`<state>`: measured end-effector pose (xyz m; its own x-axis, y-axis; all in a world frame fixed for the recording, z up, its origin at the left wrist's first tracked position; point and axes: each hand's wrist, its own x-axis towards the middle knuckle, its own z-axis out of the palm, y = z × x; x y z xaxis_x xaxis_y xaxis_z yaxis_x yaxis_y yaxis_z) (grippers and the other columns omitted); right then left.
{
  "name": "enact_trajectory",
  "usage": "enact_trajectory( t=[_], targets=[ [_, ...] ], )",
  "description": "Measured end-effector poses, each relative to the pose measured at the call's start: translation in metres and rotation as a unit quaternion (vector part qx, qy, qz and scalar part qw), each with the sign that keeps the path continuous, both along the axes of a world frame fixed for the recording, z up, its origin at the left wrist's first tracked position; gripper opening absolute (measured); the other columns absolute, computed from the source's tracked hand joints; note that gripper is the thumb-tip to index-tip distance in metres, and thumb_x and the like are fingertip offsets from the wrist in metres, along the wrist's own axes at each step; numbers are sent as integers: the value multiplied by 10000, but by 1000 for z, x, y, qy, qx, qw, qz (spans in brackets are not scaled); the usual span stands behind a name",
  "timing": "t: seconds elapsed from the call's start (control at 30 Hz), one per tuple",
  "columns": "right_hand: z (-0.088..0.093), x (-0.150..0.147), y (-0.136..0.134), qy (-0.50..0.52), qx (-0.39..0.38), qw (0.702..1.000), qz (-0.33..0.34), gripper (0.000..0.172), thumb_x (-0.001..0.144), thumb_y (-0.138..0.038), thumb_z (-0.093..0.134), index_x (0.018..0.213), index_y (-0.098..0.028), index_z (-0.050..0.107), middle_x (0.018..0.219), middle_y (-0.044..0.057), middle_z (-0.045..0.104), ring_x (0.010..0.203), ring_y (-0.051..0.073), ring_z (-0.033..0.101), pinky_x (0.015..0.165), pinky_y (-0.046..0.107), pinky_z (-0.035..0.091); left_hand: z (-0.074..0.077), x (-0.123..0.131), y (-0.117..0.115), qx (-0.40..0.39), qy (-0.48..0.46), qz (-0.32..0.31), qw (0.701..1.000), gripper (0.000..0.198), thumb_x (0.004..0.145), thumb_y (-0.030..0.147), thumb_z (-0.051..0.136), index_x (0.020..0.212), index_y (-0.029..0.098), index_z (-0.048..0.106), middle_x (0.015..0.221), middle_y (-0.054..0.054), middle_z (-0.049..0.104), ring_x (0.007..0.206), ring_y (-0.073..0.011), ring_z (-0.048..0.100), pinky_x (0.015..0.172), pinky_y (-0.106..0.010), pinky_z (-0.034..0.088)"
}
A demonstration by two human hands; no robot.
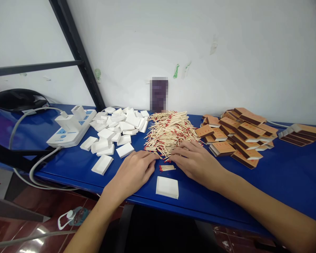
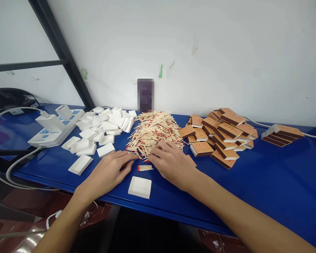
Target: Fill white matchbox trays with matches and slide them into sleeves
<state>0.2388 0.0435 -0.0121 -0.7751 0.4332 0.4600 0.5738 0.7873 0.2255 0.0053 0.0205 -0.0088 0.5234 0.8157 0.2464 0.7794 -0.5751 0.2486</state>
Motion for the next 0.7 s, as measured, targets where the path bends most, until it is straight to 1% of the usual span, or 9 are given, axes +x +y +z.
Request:
enact_trajectory(
  t=[0.1, 0.2, 0.27, 0.43, 0.57, 0.7],
  targets=[
    [0, -1, 1, -7, 18, 1000, 2, 159, 914, -100, 575, 956, -171, 711, 964, 82, 729, 918, 247, 552, 831, 390, 432, 1, 0, 0, 0, 15, -17, 1000, 302, 988, 154, 453, 1223, 250, 618, 1066, -37, 698, 956, -208, 643, 850, -347, 474],
    [0, -2, 1, -15, 38, 999, 7, 152, 908, -101, 577, 954, -157, 711, 963, 81, 730, 911, 252, 549, 808, 389, 418, 3, 1, -1, 4, 53, -28, 998, 389, 995, 150, 432, 1336, 287, 560, 1044, -46, 663, 964, -227, 604, 837, -366, 464],
    [1, -2, 1, -22, 49, 998, 13, 153, 907, -101, 577, 960, -150, 712, 959, 83, 729, 912, 256, 549, 797, 391, 407, 4, 1, -1, 2, 74, -32, 997, 422, 1001, 156, 419, 1378, 308, 531, 1031, -51, 635, 952, -230, 585, 829, -371, 459],
    [3, -2, -1, -32, 54, 998, 17, 150, 900, -94, 589, 964, -153, 711, 934, 85, 720, 913, 254, 557, 803, 392, 388, 5, 2, -1, -3, 80, -32, 996, 413, 1006, 166, 407, 1373, 298, 543, 1005, -58, 609, 949, -220, 569, 843, -362, 448],
    [2, -3, -2, -35, 63, 997, 16, 183, 915, -89, 555, 965, -169, 713, 932, 81, 724, 892, 248, 560, 811, 394, 389, 4, 3, -1, -2, 72, -27, 997, 421, 1006, 163, 400, 1384, 297, 526, 1042, -59, 619, 981, -224, 569, 865, -373, 448],
    [2, -4, -2, -28, 59, 998, 13, 201, 915, -81, 535, 960, -166, 711, 948, 74, 728, 905, 249, 556, 837, 394, 392, 3, 3, -1, 6, 71, -28, 997, 396, 1003, 165, 411, 1355, 284, 546, 1075, -56, 633, 999, -230, 574, 864, -375, 451]
  ],
)
